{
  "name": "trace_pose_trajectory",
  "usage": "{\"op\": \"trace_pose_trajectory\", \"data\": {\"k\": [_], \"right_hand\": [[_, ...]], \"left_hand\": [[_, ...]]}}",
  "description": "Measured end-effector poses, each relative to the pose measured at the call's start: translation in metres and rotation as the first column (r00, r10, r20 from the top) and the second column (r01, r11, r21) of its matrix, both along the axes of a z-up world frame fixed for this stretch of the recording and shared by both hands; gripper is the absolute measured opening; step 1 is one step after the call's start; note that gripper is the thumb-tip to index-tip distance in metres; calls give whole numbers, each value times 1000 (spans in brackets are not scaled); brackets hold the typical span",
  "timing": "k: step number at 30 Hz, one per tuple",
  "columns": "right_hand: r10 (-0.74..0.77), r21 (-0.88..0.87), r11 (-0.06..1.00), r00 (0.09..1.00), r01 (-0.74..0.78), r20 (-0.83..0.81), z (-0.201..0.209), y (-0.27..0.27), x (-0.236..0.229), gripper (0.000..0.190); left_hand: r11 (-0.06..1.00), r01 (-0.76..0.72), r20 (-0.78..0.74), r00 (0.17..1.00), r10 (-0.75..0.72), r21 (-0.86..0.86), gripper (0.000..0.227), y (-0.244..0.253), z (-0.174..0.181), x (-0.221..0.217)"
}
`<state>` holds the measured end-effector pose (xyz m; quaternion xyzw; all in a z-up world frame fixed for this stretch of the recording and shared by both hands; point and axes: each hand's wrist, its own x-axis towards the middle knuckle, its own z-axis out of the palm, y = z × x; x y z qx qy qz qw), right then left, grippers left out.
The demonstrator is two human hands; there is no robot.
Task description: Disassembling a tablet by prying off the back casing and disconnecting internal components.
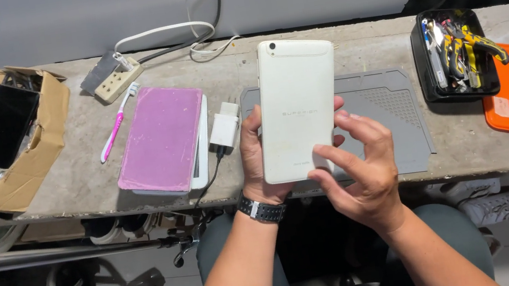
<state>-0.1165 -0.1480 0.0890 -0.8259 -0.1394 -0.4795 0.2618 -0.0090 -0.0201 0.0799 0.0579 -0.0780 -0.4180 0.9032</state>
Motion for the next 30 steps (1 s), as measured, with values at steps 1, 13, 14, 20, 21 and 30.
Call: {"op": "trace_pose_trajectory", "data": {"k": [1,13,14,20,21,30], "right_hand": [[3,0,1000,1000,-3,4,1,1,-3,33],[89,-1,996,994,-89,-71,-22,-5,-46,44],[91,-1,996,993,-91,-74,-23,-5,-50,45],[110,9,994,992,-110,-65,-20,-9,-71,46],[119,9,993,991,-119,-64,-18,-10,-72,45],[115,46,993,989,-112,-89,-21,-9,-71,45]], "left_hand": [[1000,-3,4,1000,3,0,81,0,1,-4],[997,-75,-27,997,75,23,79,2,-22,-51],[997,-68,-30,997,69,20,79,2,-23,-54],[1000,-25,-55,998,24,-19,84,1,-22,-72],[999,-17,-62,998,16,-28,86,2,-21,-73],[997,-18,-53,998,15,-75,91,-5,-34,-66]]}}
